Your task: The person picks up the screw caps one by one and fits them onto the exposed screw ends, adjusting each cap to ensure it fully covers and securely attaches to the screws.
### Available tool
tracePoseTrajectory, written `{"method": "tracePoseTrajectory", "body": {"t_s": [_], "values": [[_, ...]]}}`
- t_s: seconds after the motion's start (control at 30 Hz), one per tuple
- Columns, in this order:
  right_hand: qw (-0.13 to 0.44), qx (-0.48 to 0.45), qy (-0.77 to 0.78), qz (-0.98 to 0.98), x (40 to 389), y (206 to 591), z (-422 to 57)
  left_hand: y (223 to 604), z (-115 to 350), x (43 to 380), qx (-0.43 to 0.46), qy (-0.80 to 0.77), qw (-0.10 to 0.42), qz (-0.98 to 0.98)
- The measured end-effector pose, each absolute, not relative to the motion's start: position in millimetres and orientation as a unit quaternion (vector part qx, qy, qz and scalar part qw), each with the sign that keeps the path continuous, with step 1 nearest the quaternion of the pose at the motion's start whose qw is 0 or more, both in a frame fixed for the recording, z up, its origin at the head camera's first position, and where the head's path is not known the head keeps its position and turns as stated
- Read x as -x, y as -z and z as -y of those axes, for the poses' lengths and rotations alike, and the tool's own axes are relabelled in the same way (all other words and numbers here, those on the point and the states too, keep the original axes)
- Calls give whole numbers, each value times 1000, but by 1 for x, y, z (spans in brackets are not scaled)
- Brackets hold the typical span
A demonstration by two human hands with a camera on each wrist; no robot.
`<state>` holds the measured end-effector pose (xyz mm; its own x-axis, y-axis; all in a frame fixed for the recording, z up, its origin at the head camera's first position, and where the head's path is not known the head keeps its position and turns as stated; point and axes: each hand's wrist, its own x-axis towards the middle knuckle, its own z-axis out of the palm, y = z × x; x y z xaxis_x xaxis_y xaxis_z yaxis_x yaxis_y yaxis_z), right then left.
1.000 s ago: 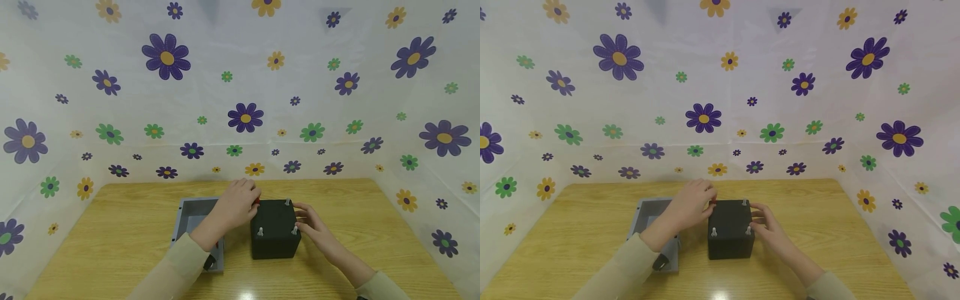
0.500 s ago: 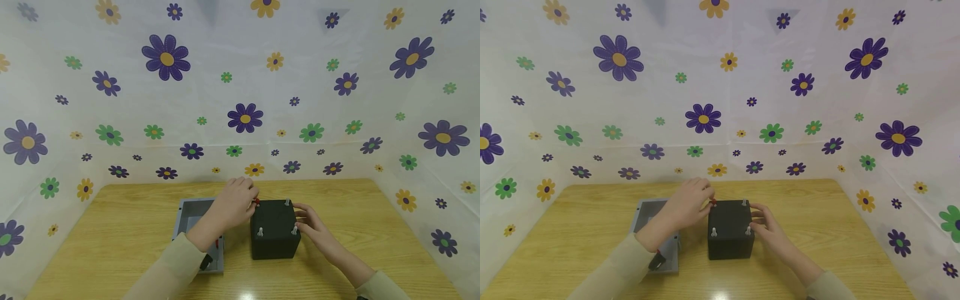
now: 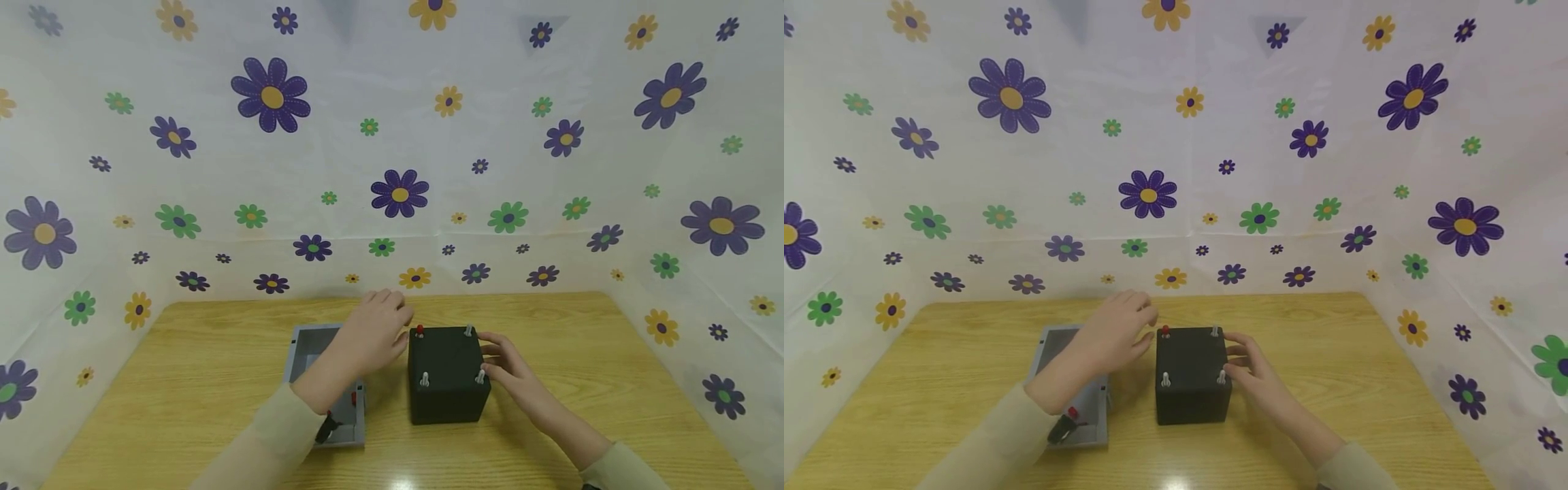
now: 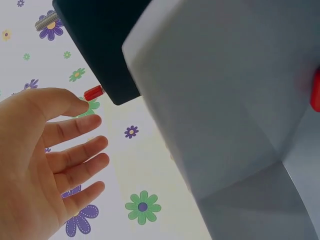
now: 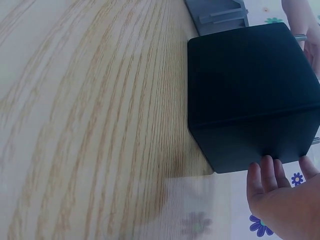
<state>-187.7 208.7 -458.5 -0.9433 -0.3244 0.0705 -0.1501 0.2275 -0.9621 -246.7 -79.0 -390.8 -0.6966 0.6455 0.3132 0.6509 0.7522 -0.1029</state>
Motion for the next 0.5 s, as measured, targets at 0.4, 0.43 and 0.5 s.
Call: {"method": "tracePoseTrajectory", "body": {"t_s": [0.4, 0.43, 0.5], "values": [[78, 140, 598, -785, 188, 460, -209, 391, 91, 238, 345, 4, 178, 922], [79, 140, 598, -785, 188, 460, -209, 391, 92, 238, 346, 6, 182, 921], [80, 139, 597, -786, 189, 460, -209, 392, 94, 238, 346, 6, 187, 919]]}}
